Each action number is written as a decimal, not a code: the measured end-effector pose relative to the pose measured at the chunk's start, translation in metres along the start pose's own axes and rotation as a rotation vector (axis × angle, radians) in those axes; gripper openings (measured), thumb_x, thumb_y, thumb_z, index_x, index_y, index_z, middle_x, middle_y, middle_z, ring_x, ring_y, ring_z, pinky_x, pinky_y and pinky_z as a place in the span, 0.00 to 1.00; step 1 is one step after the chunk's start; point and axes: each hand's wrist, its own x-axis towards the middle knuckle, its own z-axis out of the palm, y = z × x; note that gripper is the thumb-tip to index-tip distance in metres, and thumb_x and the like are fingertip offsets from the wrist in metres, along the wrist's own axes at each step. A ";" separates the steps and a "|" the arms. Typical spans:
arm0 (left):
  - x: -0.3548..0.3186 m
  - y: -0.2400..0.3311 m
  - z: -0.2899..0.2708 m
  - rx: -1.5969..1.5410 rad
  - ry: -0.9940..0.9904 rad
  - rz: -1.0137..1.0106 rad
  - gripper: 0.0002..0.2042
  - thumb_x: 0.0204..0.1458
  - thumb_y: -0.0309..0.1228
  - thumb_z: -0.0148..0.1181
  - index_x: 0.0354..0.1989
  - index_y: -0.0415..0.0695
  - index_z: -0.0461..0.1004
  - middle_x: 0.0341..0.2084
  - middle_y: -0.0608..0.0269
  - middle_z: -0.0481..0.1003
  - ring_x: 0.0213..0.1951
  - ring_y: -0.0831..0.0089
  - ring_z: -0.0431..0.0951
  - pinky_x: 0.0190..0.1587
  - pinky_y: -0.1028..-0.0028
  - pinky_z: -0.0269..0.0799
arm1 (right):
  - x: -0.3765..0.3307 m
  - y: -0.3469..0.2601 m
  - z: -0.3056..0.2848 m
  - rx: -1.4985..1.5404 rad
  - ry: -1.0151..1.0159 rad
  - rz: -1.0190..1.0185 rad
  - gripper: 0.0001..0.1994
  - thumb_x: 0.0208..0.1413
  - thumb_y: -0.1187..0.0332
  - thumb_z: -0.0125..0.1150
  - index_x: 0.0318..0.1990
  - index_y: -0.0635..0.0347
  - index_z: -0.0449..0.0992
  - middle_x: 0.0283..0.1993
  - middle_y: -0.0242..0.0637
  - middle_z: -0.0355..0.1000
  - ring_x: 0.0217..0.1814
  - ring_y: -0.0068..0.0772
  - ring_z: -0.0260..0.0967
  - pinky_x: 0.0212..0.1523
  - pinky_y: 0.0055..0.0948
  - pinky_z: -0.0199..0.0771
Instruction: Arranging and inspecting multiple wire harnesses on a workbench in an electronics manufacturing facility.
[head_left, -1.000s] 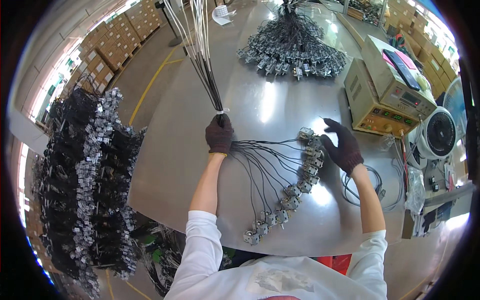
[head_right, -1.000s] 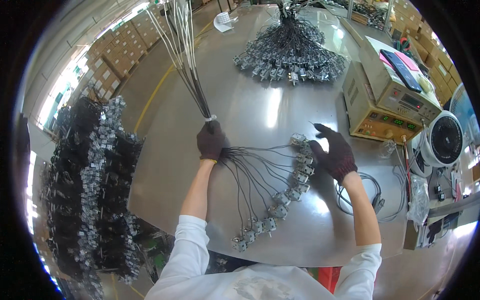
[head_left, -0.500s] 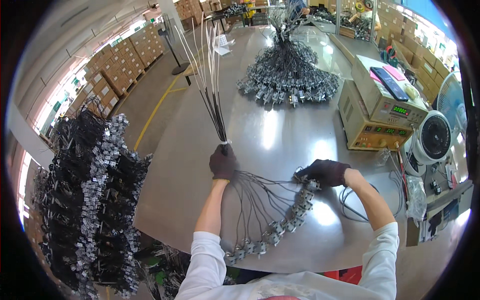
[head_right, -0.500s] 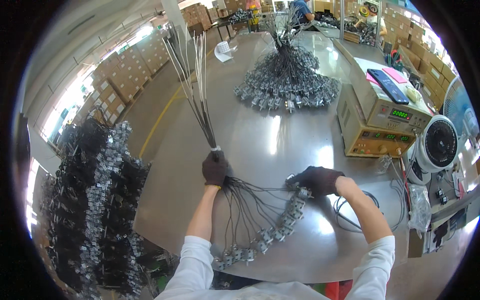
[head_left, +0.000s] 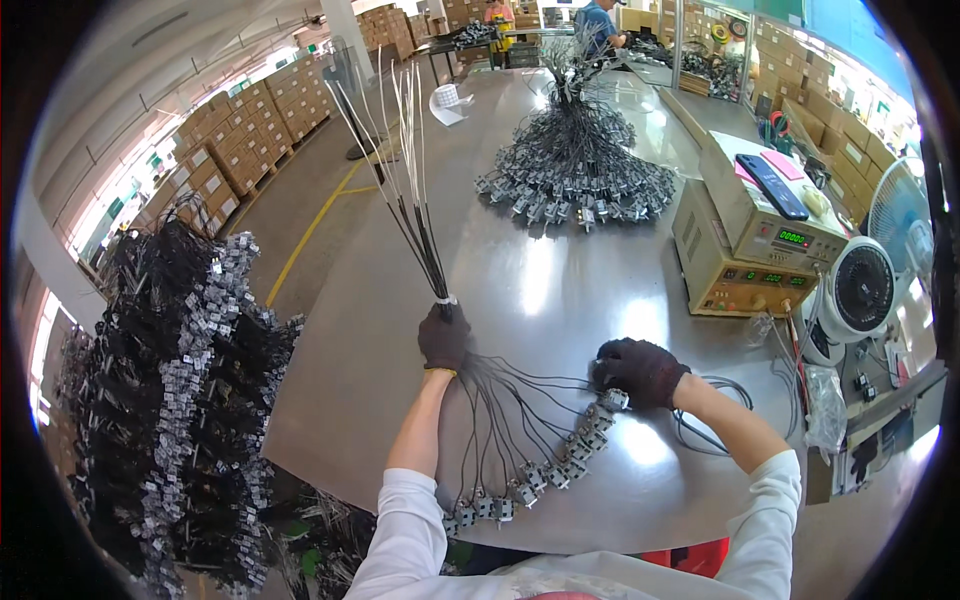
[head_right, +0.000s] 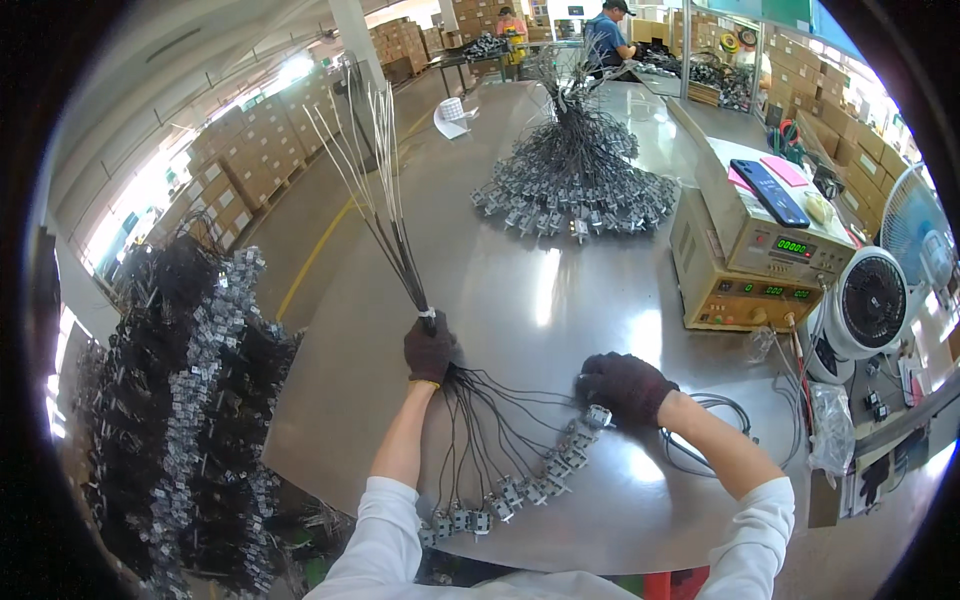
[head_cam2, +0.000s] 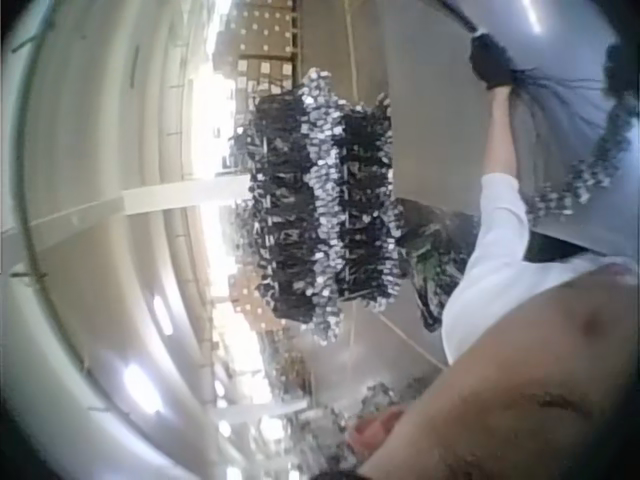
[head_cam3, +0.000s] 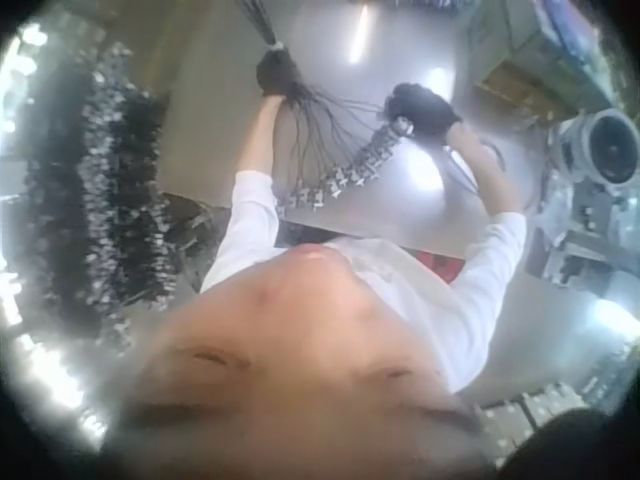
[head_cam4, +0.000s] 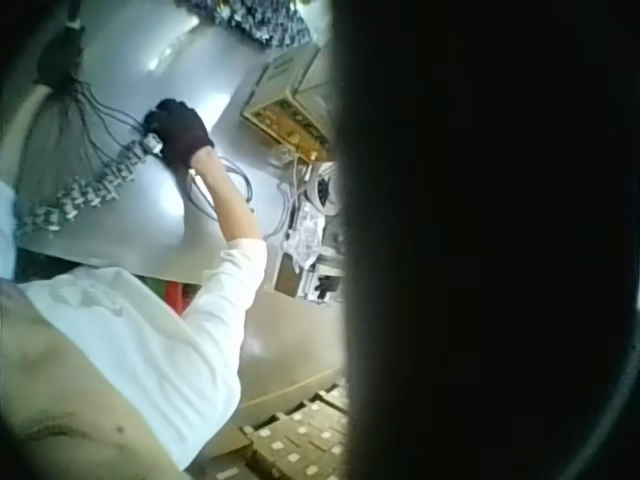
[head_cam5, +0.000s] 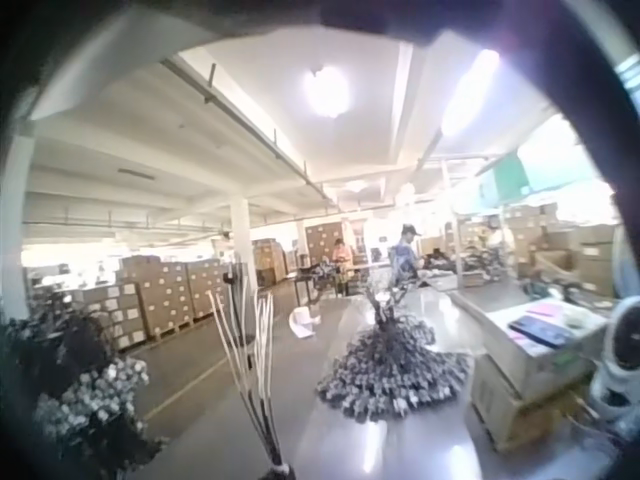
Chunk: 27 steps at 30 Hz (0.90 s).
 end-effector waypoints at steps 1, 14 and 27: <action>0.000 -0.001 0.001 -0.005 0.025 0.001 0.23 0.69 0.54 0.59 0.33 0.46 0.82 0.21 0.56 0.83 0.27 0.55 0.87 0.37 0.55 0.81 | -0.004 -0.001 0.003 -0.039 0.073 -0.025 0.21 0.59 0.58 0.71 0.59 0.47 0.80 0.62 0.45 0.79 0.64 0.55 0.78 0.64 0.51 0.80; -0.008 0.013 -0.009 -0.030 -0.007 0.042 0.23 0.69 0.55 0.56 0.36 0.48 0.83 0.24 0.56 0.85 0.33 0.47 0.88 0.39 0.49 0.81 | -0.021 -0.060 -0.034 0.011 -0.210 0.382 0.16 0.73 0.54 0.53 0.56 0.52 0.77 0.59 0.48 0.82 0.59 0.60 0.80 0.62 0.54 0.80; -0.040 0.004 -0.066 0.150 -0.120 0.377 0.23 0.62 0.39 0.64 0.64 0.46 0.75 0.47 0.45 0.83 0.49 0.43 0.84 0.54 0.47 0.78 | 0.000 -0.119 0.040 0.258 0.675 0.516 0.22 0.67 0.66 0.61 0.68 0.56 0.76 0.63 0.46 0.78 0.66 0.56 0.72 0.68 0.54 0.73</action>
